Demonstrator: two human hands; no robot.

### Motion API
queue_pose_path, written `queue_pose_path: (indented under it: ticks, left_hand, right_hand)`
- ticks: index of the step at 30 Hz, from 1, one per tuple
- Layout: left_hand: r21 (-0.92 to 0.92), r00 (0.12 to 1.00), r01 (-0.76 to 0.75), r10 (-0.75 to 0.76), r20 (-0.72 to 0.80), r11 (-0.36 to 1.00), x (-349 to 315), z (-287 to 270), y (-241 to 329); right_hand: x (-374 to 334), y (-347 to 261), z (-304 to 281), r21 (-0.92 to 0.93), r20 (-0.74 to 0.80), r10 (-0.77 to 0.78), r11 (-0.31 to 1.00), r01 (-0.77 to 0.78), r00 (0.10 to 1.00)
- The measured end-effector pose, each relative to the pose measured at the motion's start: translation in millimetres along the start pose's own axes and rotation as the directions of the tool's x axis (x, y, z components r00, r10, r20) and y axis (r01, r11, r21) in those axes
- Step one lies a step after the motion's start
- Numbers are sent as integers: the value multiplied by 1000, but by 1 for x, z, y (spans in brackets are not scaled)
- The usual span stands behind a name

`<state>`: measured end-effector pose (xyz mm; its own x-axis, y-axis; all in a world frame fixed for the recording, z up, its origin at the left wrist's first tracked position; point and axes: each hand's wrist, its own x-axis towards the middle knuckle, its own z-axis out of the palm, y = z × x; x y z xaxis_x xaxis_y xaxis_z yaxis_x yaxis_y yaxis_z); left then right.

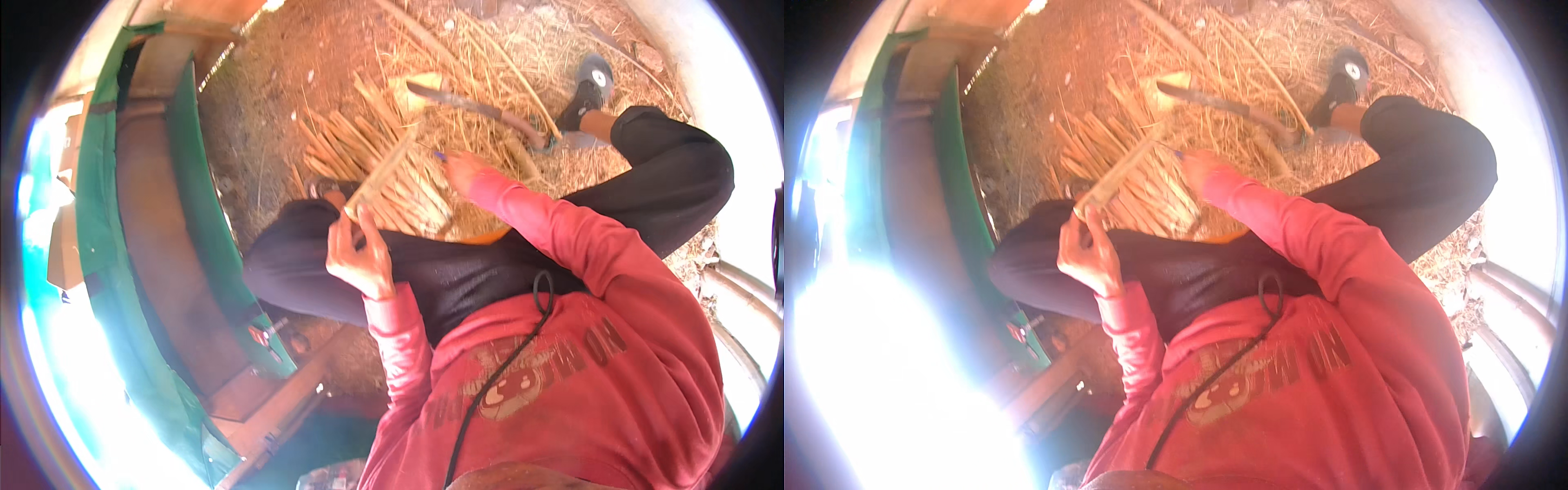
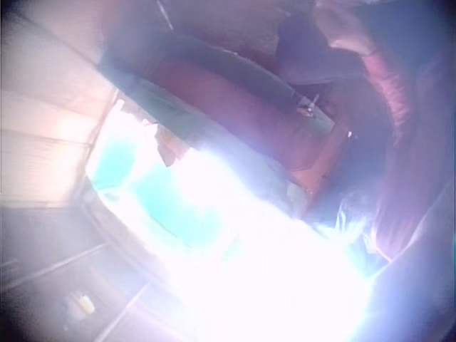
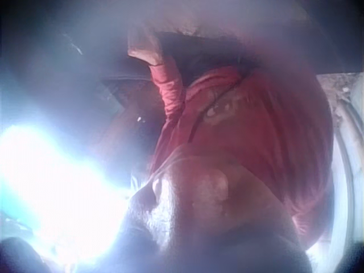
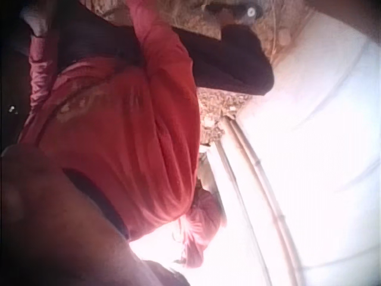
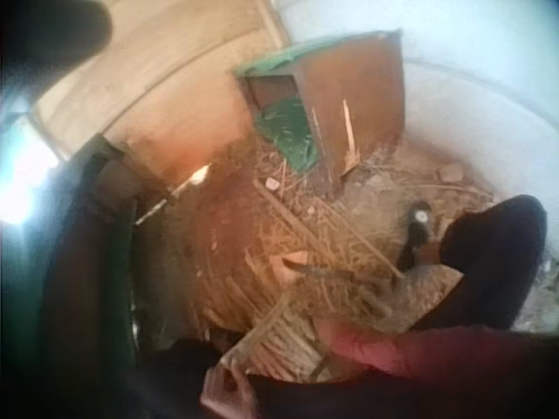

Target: The person sits on the ground and uses a knife to peel the outer layer off thin wooden sticks. They hold each stick with one hand and scrape the blade along its length, then place the processed sticks into a pile.

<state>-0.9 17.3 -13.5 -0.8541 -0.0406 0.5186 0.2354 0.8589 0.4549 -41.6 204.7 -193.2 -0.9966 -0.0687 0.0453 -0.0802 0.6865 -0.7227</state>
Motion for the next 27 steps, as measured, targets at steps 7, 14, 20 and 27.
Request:
queue_pose_path:
  ticks: [7, 14, 20, 27]
  left_hand:
    - [-186, 990, 94, -111, -83, 978, -6, 10, -6]
    - [-144, 993, 105, -113, -47, 984, -6, 12, -1]
    - [-190, 995, 92, -97, -18, 978, -5, 18, 2]
    - [-232, 986, 134, -154, -68, 963, -7, 21, -2]
  right_hand:
    - [-1, -96, -66, 281, 186, 2, 958, -55, 982]
    - [-31, -131, -47, 302, -20, -117, 946, 117, 993]
    - [2, -57, -4, 107, 82, 119, 986, -128, 989]
    - [-14, -104, -31, 256, 87, -129, 961, 103, 988]
